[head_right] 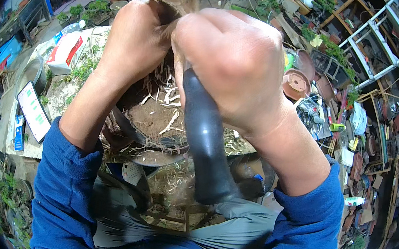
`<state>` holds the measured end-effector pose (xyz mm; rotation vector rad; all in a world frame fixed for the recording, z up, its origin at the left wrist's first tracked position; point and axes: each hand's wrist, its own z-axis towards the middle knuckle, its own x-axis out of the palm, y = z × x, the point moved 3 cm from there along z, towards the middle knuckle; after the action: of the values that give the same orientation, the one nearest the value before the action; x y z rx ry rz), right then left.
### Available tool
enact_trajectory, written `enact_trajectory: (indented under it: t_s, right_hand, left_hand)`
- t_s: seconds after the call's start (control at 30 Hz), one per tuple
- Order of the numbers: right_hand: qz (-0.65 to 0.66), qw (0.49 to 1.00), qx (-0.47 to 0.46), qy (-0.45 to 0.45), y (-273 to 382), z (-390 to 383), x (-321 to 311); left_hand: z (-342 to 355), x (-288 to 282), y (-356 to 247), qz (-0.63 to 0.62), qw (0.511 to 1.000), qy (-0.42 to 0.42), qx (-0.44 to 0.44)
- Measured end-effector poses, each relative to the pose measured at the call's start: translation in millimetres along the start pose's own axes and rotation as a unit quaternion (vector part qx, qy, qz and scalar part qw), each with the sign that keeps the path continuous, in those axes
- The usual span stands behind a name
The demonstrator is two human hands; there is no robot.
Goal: The person uses a chisel and pliers to carve and shape the trunk and branches of a bonsai tree. They remove bark and wood to refine the tree's structure and then trim small branches with pliers.
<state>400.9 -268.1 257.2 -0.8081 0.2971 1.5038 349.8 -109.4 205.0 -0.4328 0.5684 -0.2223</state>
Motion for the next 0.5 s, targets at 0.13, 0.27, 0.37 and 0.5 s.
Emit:
enact_trajectory:
  t_s: [0.13, 0.27, 0.37, 0.5]
  right_hand:
    - [-0.001, 1.0, 0.014, -0.009, 0, -6, 0]
    - [0.002, 0.998, 0.005, -0.063, 0, -17, 4]
    - [0.049, 0.996, 0.038, -0.063, 0, -29, 3]
    - [0.124, 0.976, 0.132, -0.124, -1, -44, 1]
  left_hand:
    - [1, -2, -6, -0.001, 1.0, 0.011, 0.005]
    - [3, -5, -10, 0.032, 0.995, 0.06, -0.068]
    - [3, -11, -9, 0.048, 0.991, 0.084, -0.088]
    - [4, -8, -1, -0.137, 0.973, 0.118, -0.145]
